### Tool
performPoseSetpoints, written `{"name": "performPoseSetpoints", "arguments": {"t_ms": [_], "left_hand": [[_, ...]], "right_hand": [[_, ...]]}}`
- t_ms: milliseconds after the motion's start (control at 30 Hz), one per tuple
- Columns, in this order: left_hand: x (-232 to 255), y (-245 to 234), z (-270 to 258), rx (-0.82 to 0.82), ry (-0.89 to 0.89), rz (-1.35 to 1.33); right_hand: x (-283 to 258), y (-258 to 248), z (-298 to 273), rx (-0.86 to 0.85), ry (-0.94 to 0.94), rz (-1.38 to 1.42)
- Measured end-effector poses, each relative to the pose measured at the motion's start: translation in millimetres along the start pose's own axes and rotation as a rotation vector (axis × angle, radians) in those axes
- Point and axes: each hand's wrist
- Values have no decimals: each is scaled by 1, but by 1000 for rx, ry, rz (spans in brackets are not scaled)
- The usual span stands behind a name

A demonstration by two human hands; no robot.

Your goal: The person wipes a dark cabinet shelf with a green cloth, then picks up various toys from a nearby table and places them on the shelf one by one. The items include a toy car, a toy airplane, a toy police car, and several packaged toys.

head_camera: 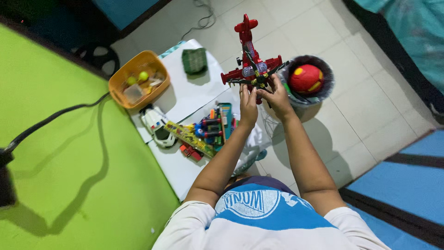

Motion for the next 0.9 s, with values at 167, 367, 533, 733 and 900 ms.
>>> {"name": "performPoseSetpoints", "arguments": {"t_ms": [167, 367, 533, 733, 900], "left_hand": [[-36, 54, -23, -123, -20, 160], [-110, 127, -60, -342, 78, 240], [-144, 184, -107, -487, 455, 553], [-72, 255, -181, -650, -30, 100], [-68, 295, -228, -813, -117, 42]], "right_hand": [[-29, -53, -38, 210, 67, -8], [-64, -124, -96, 318, -135, -62], [-86, -180, -158, 500, -143, -183], [-107, -239, -227, 650, -231, -185], [-119, -273, -286, 822, -235, -211]]}}
Point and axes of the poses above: each hand's wrist, its own z-axis towards the middle knuckle, its own y-axis out of the palm, x = y × z, and after that the axes turned 4 degrees about x, right-handed
